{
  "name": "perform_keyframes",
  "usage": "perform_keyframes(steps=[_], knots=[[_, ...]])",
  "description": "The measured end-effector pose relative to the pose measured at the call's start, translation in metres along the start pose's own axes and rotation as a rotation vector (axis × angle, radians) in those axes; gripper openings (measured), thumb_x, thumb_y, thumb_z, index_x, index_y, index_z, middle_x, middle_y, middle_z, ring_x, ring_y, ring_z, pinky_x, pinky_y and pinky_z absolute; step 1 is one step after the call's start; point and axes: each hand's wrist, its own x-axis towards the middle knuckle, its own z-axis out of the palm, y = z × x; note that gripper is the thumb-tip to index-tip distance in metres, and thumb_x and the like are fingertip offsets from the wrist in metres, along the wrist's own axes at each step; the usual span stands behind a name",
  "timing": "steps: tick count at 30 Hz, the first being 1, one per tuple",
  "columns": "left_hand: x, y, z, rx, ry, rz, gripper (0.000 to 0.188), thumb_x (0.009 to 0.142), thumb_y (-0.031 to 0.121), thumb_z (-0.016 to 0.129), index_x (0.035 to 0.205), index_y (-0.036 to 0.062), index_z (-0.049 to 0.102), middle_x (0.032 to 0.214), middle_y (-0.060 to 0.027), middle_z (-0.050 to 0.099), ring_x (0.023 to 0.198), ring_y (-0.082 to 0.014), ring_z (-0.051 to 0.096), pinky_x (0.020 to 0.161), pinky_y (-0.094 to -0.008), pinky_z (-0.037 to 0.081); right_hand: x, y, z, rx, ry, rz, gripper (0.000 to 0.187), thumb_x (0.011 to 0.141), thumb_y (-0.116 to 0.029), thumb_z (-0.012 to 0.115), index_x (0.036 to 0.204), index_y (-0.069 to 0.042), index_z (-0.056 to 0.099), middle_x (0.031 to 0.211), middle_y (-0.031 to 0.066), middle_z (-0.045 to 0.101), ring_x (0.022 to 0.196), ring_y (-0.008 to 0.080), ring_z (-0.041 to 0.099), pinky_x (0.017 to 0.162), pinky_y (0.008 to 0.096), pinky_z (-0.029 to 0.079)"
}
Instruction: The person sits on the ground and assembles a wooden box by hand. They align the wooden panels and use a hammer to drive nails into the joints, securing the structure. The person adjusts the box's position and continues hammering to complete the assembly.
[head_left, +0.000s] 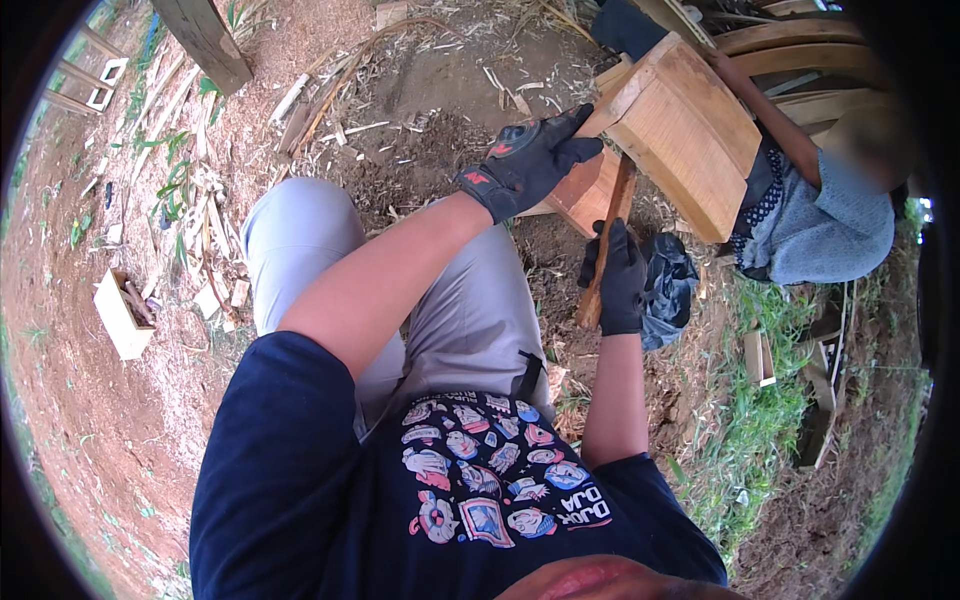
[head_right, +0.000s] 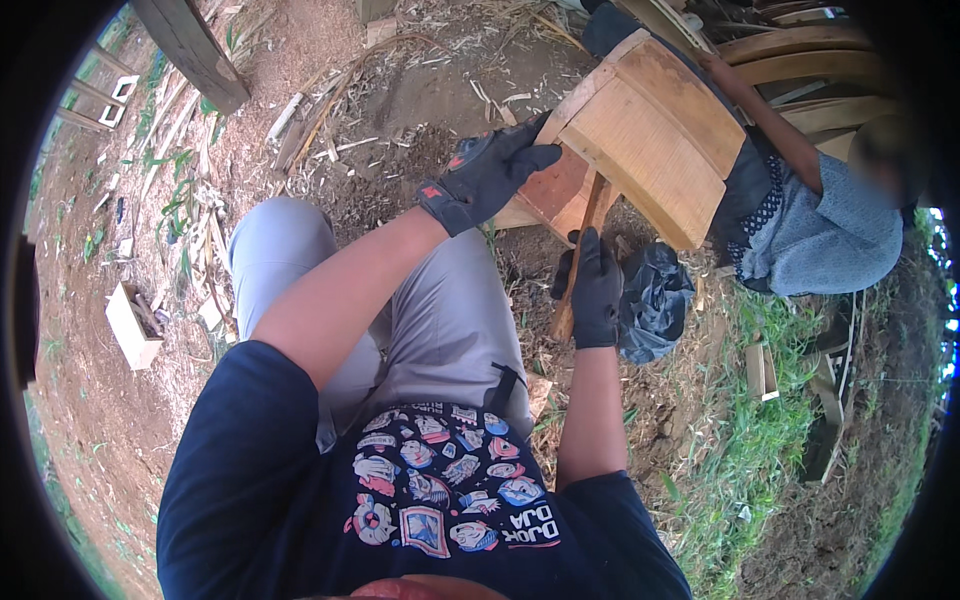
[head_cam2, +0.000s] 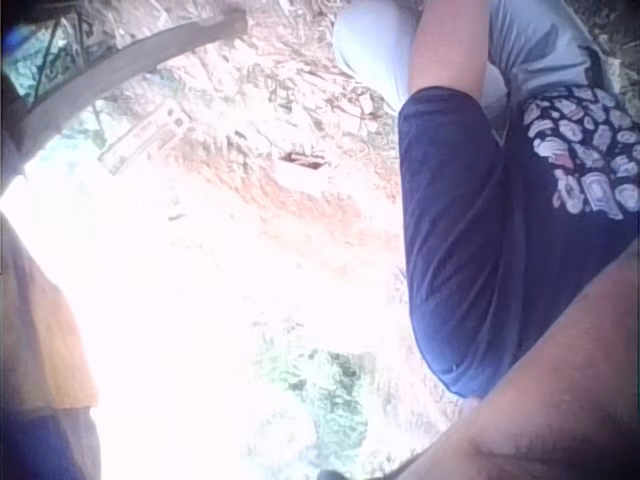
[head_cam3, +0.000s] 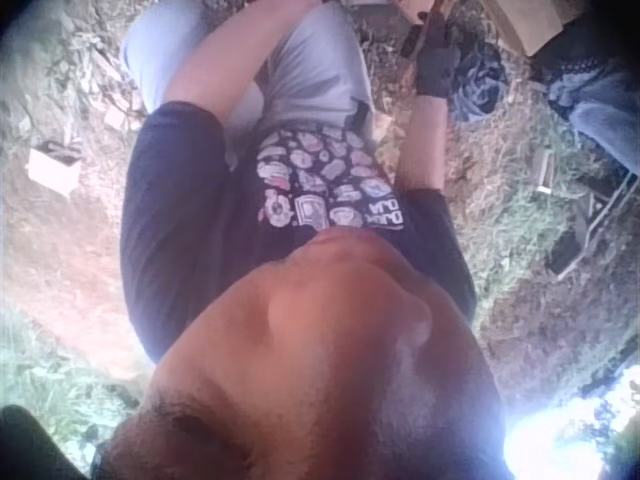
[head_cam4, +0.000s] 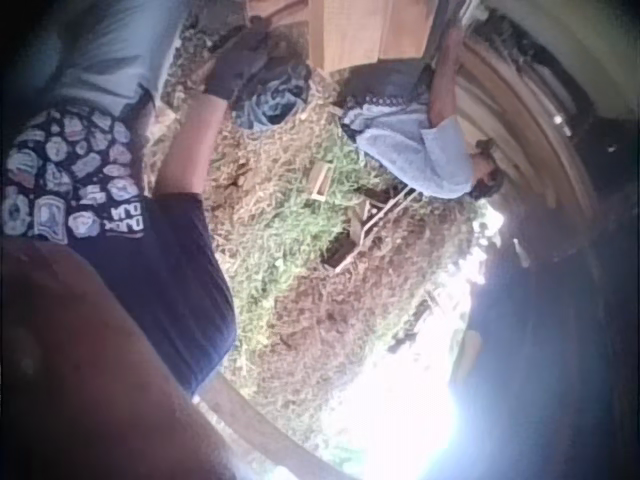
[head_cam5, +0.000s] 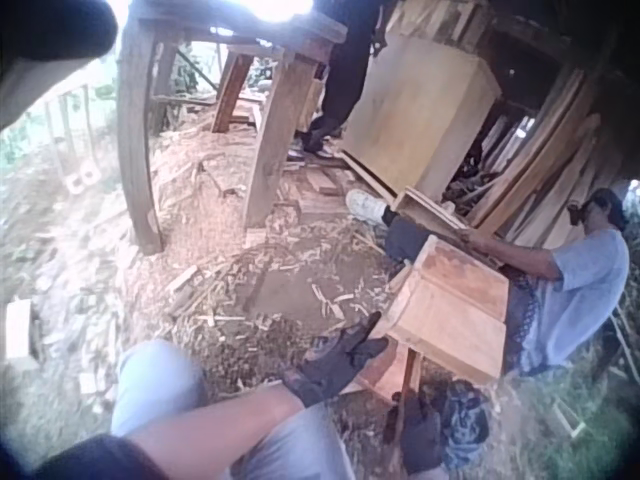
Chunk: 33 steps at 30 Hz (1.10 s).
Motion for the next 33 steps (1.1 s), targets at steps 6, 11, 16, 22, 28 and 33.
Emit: perform_keyframes(steps=[6, 11, 16, 22, 28, 33], knots=[[0.004, -0.014, 0.01, -0.23, -0.013, 0.045, 0.055, 0.108, 0.034, 0.063, 0.158, 0.0127, 0.052, 0.132, -0.0184, 0.071, 0.111, -0.0335, 0.07, 0.095, -0.0412, 0.054, 0.033, 0.062, -0.011, -0.128, -0.041, 0.205, 0.057, 0.103, -0.059, 0.064, 0.114, -0.004, 0.07, 0.074, 0.003, 0.062, 0.052, 0.0162, 0.056, 0.048, 0.034, 0.049], [0.001, -0.022, 0.006, -0.042, 0.021, -0.012, 0.059, 0.108, 0.041, 0.063, 0.157, 0.01, 0.053, 0.132, -0.0159, 0.073, 0.116, -0.0281, 0.07, 0.097, -0.0411, 0.053, 0.006, 0.019, 0.017, -0.038, 0.033, 0.036, 0.055, 0.104, -0.059, 0.063, 0.111, -0.005, 0.07, 0.075, 0.0021, 0.062, 0.051, 0.016, 0.057, 0.047, 0.033, 0.049], [0.001, 0.018, -0.005, -0.169, -0.084, -0.077, 0.059, 0.11, 0.041, 0.061, 0.158, 0.0092, 0.051, 0.131, -0.0177, 0.073, 0.114, -0.0276, 0.069, 0.098, -0.0383, 0.052, 0.031, 0.047, -0.01, -0.215, 0.022, 0.258, 0.05, 0.109, -0.054, 0.057, 0.102, -0.005, 0.068, 0.07, 0.0013, 0.06, 0.052, 0.0129, 0.058, 0.045, 0.0297, 0.047], [0.003, -0.001, 0.001, -0.004, 0.013, -0.025, 0.06, 0.108, 0.048, 0.061, 0.154, 0.0108, 0.056, 0.125, -0.0171, 0.075, 0.111, -0.031, 0.072, 0.096, -0.0407, 0.053, 0.007, 0.031, 0.013, -0.106, 0.003, 0.034, 0.053, 0.108, -0.055, 0.057, 0.106, -0.003, 0.068, 0.071, 0.0038, 0.06, 0.05, 0.0166, 0.057, 0.046, 0.0336, 0.048], [0.002, 0.017, -0.015, 0.192, -0.123, -0.058, 0.063, 0.107, 0.051, 0.061, 0.155, 0.0103, 0.055, 0.129, -0.0177, 0.074, 0.115, -0.0302, 0.071, 0.099, -0.0408, 0.052, 0.002, 0.02, 0.03, -0.063, 0.003, 0.193, 0.054, 0.109, -0.056, 0.054, 0.101, -0.004, 0.067, 0.067, 0.004, 0.061, 0.047, 0.0163, 0.057, 0.043, 0.0342, 0.047], [0.002, 0.019, -0.003, -0.344, -0.098, -0.136, 0.061, 0.108, 0.039, 0.062, 0.157, 0.0045, 0.051, 0.136, -0.0133, 0.07, 0.123, -0.0214, 0.065, 0.109, -0.037, 0.047, 0.008, 0.046, 0.016, -0.236, 0.045, 0.08, 0.054, 0.109, -0.056, 0.054, 0.102, -0.004, 0.067, 0.068, 0.0045, 0.061, 0.048, 0.0164, 0.058, 0.043, 0.0344, 0.048]])
